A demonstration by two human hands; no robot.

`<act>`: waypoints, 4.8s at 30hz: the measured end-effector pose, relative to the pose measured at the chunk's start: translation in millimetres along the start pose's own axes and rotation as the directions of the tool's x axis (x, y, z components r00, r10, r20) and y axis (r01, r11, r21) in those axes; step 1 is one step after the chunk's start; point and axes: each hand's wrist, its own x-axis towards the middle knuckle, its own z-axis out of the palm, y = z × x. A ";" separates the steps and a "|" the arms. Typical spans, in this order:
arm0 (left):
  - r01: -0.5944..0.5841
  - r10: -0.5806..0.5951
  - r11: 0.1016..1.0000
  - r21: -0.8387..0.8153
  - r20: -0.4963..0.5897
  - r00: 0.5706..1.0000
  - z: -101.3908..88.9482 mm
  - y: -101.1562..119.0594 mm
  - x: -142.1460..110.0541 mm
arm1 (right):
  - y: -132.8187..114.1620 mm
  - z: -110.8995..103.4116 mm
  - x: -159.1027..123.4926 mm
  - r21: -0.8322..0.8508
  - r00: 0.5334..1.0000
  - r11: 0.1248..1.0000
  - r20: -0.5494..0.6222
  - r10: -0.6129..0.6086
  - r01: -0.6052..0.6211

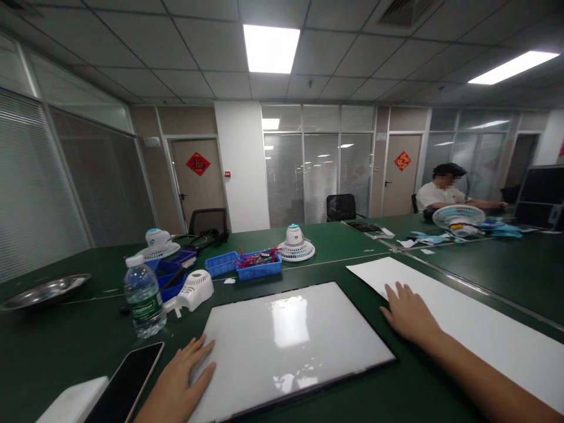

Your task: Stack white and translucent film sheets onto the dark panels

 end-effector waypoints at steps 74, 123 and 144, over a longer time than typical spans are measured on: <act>0.008 -0.010 0.996 -0.093 -0.020 1.000 -12.4 10.8 -6.5 | -109.8 -94.4 -86.9 0.668 0.481 0.381 0.040 -0.876 0.639; 0.136 -0.106 0.847 -0.513 0.087 0.991 -33.8 -16.0 3.4 | -103.2 -58.2 -74.3 -0.192 0.060 0.228 -0.625 -0.779 0.955; -0.138 0.137 0.911 -0.388 -0.031 0.990 -34.5 1.2 -8.2 | -104.9 -53.1 -67.5 0.015 0.259 0.366 -0.735 -0.627 0.930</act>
